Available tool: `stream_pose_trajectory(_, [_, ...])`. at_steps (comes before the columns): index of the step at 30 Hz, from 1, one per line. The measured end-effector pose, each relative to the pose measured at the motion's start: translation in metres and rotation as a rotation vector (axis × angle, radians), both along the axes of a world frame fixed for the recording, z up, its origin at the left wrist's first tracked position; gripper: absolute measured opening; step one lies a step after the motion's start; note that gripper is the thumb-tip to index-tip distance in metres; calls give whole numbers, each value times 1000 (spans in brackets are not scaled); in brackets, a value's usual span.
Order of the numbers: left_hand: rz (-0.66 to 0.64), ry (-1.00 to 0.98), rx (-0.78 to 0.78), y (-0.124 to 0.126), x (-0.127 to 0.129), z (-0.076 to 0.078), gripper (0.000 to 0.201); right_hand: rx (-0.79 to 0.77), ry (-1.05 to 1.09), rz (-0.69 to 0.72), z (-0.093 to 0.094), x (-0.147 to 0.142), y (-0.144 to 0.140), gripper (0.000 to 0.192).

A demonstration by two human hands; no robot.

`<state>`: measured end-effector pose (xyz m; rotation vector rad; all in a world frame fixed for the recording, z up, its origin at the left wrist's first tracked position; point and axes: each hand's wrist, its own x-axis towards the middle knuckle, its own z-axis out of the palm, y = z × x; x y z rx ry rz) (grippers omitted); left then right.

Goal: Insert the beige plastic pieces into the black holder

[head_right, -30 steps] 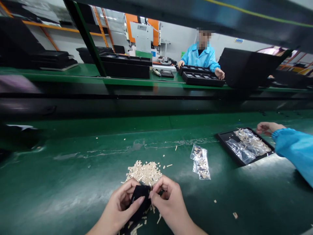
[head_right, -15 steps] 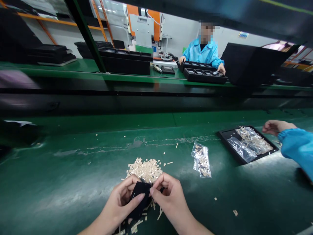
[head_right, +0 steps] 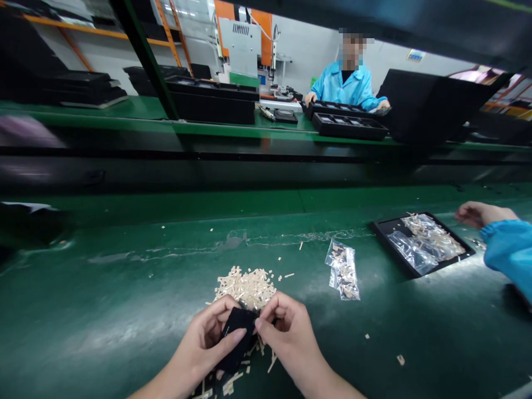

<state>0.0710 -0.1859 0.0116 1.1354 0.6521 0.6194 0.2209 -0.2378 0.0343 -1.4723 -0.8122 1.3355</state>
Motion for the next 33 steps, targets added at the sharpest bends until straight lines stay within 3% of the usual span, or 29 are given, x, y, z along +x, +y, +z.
stream_pose_trajectory(33, [-27,0,-38,-1,1,3,17,39,59,24,2,3,-1,23])
